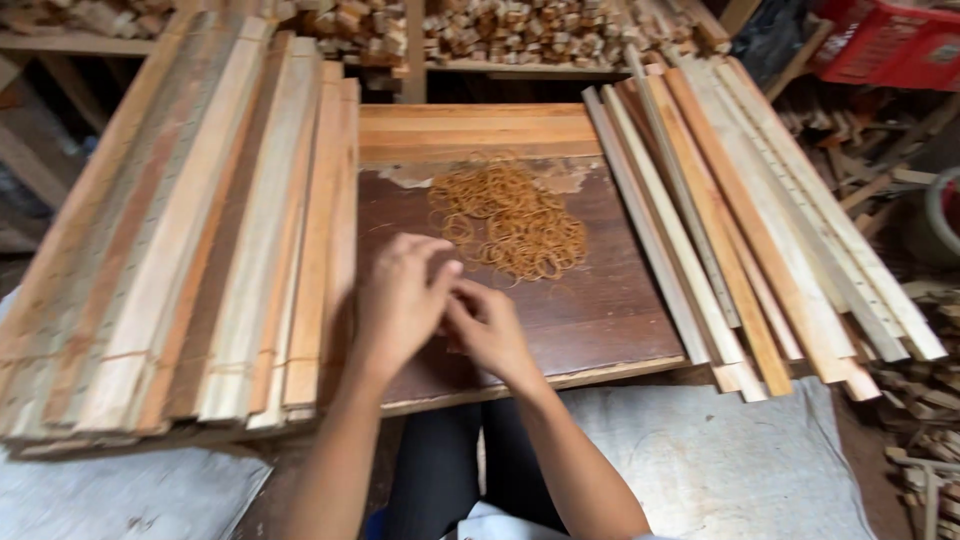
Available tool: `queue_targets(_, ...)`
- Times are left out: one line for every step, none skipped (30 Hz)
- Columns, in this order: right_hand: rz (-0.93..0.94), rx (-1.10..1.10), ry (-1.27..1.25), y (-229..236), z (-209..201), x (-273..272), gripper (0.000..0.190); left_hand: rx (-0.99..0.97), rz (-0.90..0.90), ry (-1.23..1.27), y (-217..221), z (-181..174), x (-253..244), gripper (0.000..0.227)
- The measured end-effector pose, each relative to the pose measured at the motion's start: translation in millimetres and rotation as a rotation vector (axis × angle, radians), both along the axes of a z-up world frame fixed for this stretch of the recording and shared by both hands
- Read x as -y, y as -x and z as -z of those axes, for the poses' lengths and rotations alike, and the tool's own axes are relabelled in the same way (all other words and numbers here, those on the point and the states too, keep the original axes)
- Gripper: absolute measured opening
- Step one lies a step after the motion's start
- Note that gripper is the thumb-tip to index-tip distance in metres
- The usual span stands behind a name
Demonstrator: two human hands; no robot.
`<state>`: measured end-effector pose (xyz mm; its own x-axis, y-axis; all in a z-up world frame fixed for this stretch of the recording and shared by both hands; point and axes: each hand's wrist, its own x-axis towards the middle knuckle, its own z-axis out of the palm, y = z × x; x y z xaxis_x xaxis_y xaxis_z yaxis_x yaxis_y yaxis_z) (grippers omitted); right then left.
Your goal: Securing rubber bands onto the ends of wooden slats
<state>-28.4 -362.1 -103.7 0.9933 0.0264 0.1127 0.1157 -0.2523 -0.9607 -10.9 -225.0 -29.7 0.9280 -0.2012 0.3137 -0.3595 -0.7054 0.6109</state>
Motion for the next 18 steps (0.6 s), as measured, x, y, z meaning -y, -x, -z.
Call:
queue_targets(0.015, 0.005, 0.005, -2, 6, 27, 0.017, 0.005, 0.015, 0.005, -10, 17, 25, 0.029)
queue_targets(0.118, -0.003, 0.041, -4, 12, 55, 0.018, -0.069, 0.11, 0.091, -20, 34, 51, 0.03)
queue_targets(0.221, -0.014, 0.077, -4, 18, 82, 0.018, -0.147, 0.206, 0.177, -28, 52, 76, 0.032)
queue_targets(0.237, -0.011, 0.082, -2, 16, 105, 0.018, -0.144, 0.222, 0.181, -39, 76, 107, 0.032)
queue_targets(0.364, -0.008, 0.205, 0, 14, 127, 0.018, -0.287, 0.311, 0.374, -50, 99, 138, 0.036)
queue_targets(0.491, -0.006, 0.327, 1, 12, 150, 0.019, -0.433, 0.4, 0.566, -60, 123, 169, 0.04)
queue_targets(0.501, -0.003, 0.332, 3, 12, 167, 0.019, -0.431, 0.411, 0.569, -68, 143, 198, 0.04)
queue_targets(0.592, 0.084, 0.422, 5, 13, 184, 0.018, -0.539, 0.448, 0.685, -76, 164, 226, 0.045)
queue_targets(0.679, 0.167, 0.511, 8, 14, 201, 0.017, -0.651, 0.48, 0.8, -81, 185, 254, 0.051)
queue_targets(0.685, 0.167, 0.515, 2, 20, 218, 0.017, -0.653, 0.487, 0.802, -98, 206, 284, 0.051)
queue_targets(0.768, 0.21, 0.645, 0, 27, 234, 0.017, -0.681, 0.431, 0.726, -111, 229, 313, 0.053)
queue_targets(0.848, 0.254, 0.777, -2, 34, 249, 0.019, -0.707, 0.375, 0.65, -123, 252, 342, 0.055)
queue_targets(0.85, 0.253, 0.782, -4, 36, 256, 0.019, -0.71, 0.379, 0.653, -122, 248, 350, 0.055)
queue_targets(0.867, 0.216, 0.841, -5, 36, 263, 0.023, -0.694, 0.323, 0.608, -121, 244, 358, 0.058)
queue_targets(0.882, 0.179, 0.898, -7, 37, 269, 0.027, -0.676, 0.267, 0.563, -120, 239, 365, 0.061)
queue_targets(0.883, 0.178, 0.902, -8, 38, 273, 0.027, -0.678, 0.269, 0.566, -117, 230, 369, 0.061)
queue_targets(0.879, 0.12, 0.901, -10, 39, 277, 0.027, -0.641, 0.218, 0.469, -116, 221, 372, 0.062)
queue_targets(0.874, 0.062, 0.899, -12, 40, 281, 0.027, -0.603, 0.167, 0.372, -114, 212, 374, 0.064)
